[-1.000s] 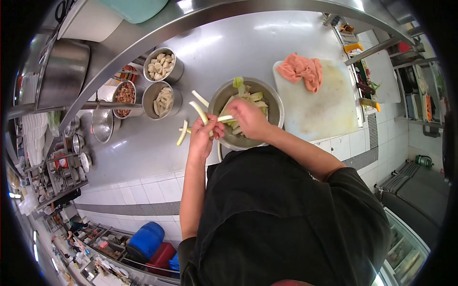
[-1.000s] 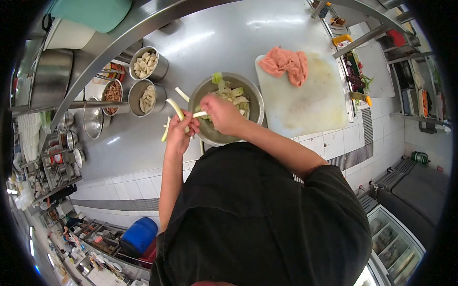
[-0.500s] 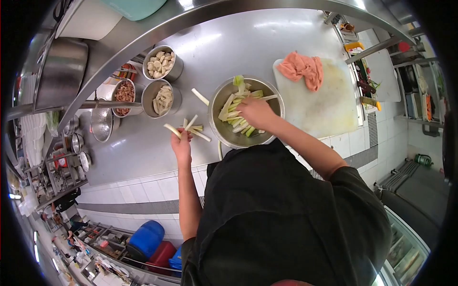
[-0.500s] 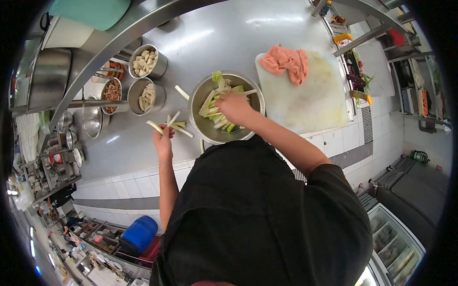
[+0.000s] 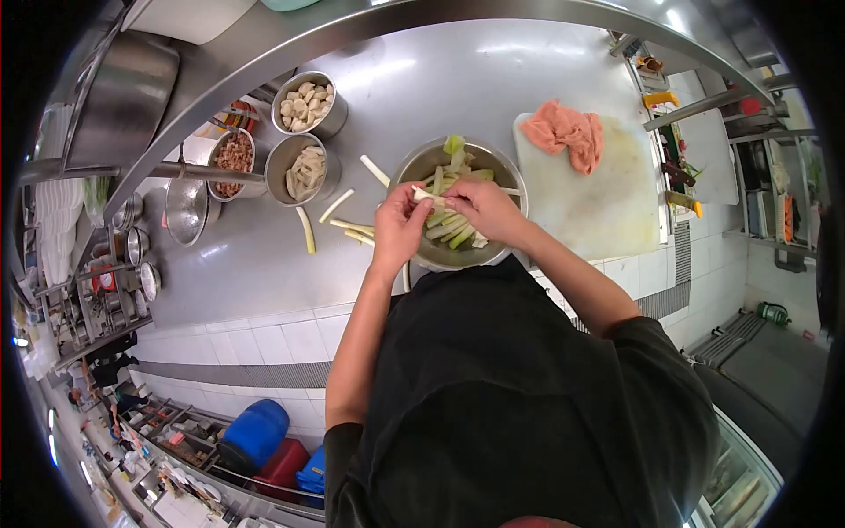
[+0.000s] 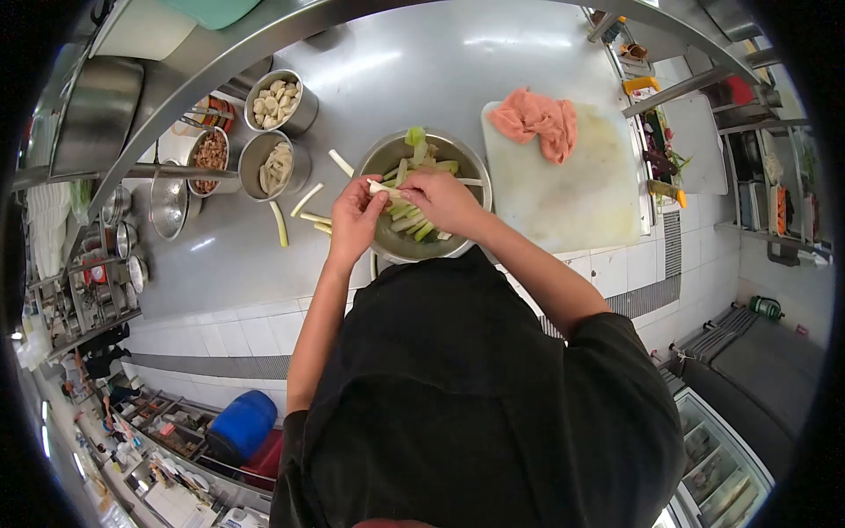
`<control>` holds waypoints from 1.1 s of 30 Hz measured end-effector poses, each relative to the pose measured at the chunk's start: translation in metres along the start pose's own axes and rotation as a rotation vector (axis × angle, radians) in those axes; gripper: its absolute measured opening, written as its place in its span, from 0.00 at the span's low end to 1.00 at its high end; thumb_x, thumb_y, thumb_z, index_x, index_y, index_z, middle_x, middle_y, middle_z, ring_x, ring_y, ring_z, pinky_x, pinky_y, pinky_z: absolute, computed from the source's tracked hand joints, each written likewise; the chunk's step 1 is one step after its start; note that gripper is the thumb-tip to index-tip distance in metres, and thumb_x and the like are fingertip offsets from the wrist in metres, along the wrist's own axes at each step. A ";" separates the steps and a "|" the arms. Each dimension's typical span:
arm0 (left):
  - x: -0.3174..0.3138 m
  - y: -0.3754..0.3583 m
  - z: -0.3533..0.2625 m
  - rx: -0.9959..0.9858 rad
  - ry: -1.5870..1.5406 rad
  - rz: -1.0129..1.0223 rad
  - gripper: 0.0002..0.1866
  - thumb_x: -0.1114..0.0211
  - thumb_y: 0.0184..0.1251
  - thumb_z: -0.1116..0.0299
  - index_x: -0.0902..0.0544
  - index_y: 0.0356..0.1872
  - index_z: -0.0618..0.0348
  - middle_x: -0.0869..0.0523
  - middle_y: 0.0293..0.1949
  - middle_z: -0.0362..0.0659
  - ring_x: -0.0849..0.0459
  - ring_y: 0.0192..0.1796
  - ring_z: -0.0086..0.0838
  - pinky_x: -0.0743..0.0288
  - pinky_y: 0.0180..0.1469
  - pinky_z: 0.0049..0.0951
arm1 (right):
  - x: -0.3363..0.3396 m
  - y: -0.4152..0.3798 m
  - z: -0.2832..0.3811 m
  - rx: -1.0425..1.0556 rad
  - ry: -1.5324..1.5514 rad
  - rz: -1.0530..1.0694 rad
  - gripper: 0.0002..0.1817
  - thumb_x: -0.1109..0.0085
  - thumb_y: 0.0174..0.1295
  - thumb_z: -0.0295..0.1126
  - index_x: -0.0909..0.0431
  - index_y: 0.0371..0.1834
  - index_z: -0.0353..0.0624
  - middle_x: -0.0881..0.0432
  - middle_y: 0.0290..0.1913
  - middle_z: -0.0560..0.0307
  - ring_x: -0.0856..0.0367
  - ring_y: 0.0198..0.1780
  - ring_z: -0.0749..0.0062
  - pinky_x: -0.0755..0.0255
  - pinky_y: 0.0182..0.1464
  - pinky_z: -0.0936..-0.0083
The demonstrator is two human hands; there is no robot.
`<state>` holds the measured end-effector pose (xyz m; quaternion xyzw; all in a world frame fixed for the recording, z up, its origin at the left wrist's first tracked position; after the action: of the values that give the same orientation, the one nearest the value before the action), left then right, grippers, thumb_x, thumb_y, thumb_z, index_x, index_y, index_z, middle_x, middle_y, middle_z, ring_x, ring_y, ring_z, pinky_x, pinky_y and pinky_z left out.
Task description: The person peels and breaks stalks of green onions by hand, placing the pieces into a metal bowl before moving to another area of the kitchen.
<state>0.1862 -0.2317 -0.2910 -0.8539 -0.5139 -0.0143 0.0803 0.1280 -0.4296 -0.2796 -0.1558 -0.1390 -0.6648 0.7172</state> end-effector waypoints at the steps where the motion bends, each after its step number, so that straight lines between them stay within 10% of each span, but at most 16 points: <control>1: -0.005 0.005 0.002 0.072 -0.098 0.056 0.17 0.35 0.76 0.77 0.21 0.63 0.64 0.14 0.44 0.39 0.16 0.45 0.18 0.20 0.48 0.23 | -0.005 -0.001 -0.007 0.026 -0.037 -0.059 0.11 0.41 0.74 0.34 0.17 0.46 0.37 0.15 0.40 0.44 0.15 0.42 0.48 0.24 0.46 0.58; 6: -0.005 0.006 -0.013 0.036 -0.074 0.161 0.13 0.37 0.77 0.79 0.20 0.59 0.65 0.13 0.45 0.38 0.16 0.45 0.18 0.20 0.52 0.23 | -0.010 -0.004 0.003 -0.016 -0.134 -0.171 0.09 0.42 0.74 0.32 0.19 0.42 0.37 0.15 0.39 0.45 0.16 0.39 0.48 0.25 0.43 0.58; 12: 0.006 -0.004 -0.008 0.089 -0.293 0.126 0.12 0.38 0.78 0.77 0.19 0.58 0.63 0.12 0.47 0.40 0.15 0.49 0.22 0.19 0.54 0.26 | -0.012 0.001 -0.009 -0.423 0.449 -0.227 0.09 0.43 0.73 0.32 0.20 0.47 0.38 0.15 0.38 0.46 0.16 0.36 0.46 0.21 0.44 0.57; 14: 0.013 -0.006 -0.006 0.071 -0.312 0.034 0.09 0.38 0.79 0.77 0.19 0.55 0.63 0.12 0.46 0.42 0.14 0.46 0.23 0.17 0.53 0.26 | 0.002 0.001 -0.016 -0.024 -0.412 -0.340 0.11 0.44 0.75 0.33 0.20 0.53 0.39 0.14 0.37 0.48 0.15 0.36 0.49 0.19 0.45 0.59; 18: 0.018 -0.005 -0.004 0.064 -0.238 -0.025 0.07 0.38 0.81 0.72 0.21 0.52 0.62 0.12 0.44 0.43 0.13 0.43 0.23 0.17 0.48 0.24 | 0.016 0.004 -0.006 0.278 -0.725 -0.536 0.15 0.41 0.74 0.34 0.20 0.59 0.41 0.13 0.39 0.51 0.15 0.37 0.52 0.20 0.44 0.60; 20: 0.012 -0.004 -0.007 0.048 -0.171 -0.049 0.07 0.38 0.82 0.68 0.22 0.50 0.61 0.13 0.39 0.43 0.13 0.36 0.22 0.18 0.42 0.23 | 0.006 0.001 0.007 0.205 -0.107 -0.139 0.14 0.38 0.74 0.34 0.17 0.58 0.40 0.10 0.40 0.52 0.12 0.38 0.59 0.19 0.46 0.65; 23: 0.010 0.001 -0.014 0.116 -0.208 -0.076 0.08 0.38 0.82 0.68 0.23 0.49 0.61 0.15 0.33 0.41 0.13 0.32 0.23 0.19 0.38 0.23 | -0.002 0.006 0.010 -0.030 0.031 0.116 0.12 0.35 0.71 0.33 0.14 0.52 0.38 0.10 0.38 0.53 0.13 0.36 0.65 0.20 0.44 0.69; 27: 0.022 -0.009 -0.017 0.210 -0.265 -0.196 0.07 0.38 0.82 0.69 0.24 0.48 0.61 0.16 0.31 0.41 0.13 0.30 0.24 0.19 0.36 0.23 | -0.002 0.004 0.007 -0.203 0.320 0.106 0.09 0.35 0.71 0.33 0.15 0.43 0.37 0.13 0.32 0.54 0.16 0.32 0.70 0.24 0.39 0.71; 33: 0.069 -0.038 0.031 0.028 -0.249 -0.471 0.06 0.40 0.82 0.71 0.25 0.48 0.62 0.16 0.32 0.42 0.12 0.34 0.25 0.18 0.38 0.25 | 0.004 0.003 -0.020 -0.001 -0.366 0.060 0.07 0.40 0.70 0.32 0.15 0.42 0.43 0.13 0.37 0.53 0.12 0.40 0.64 0.19 0.44 0.68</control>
<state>0.1836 -0.1494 -0.3094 -0.7047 -0.7047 0.0796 0.0228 0.1317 -0.4415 -0.2965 -0.2788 -0.2621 -0.6036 0.6995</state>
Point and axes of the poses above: each hand's wrist, its own y-axis towards the middle knuckle, its own x-axis out of the back of the hand, z = x × y, the point moved 1 cm from there along y, towards the middle knuckle
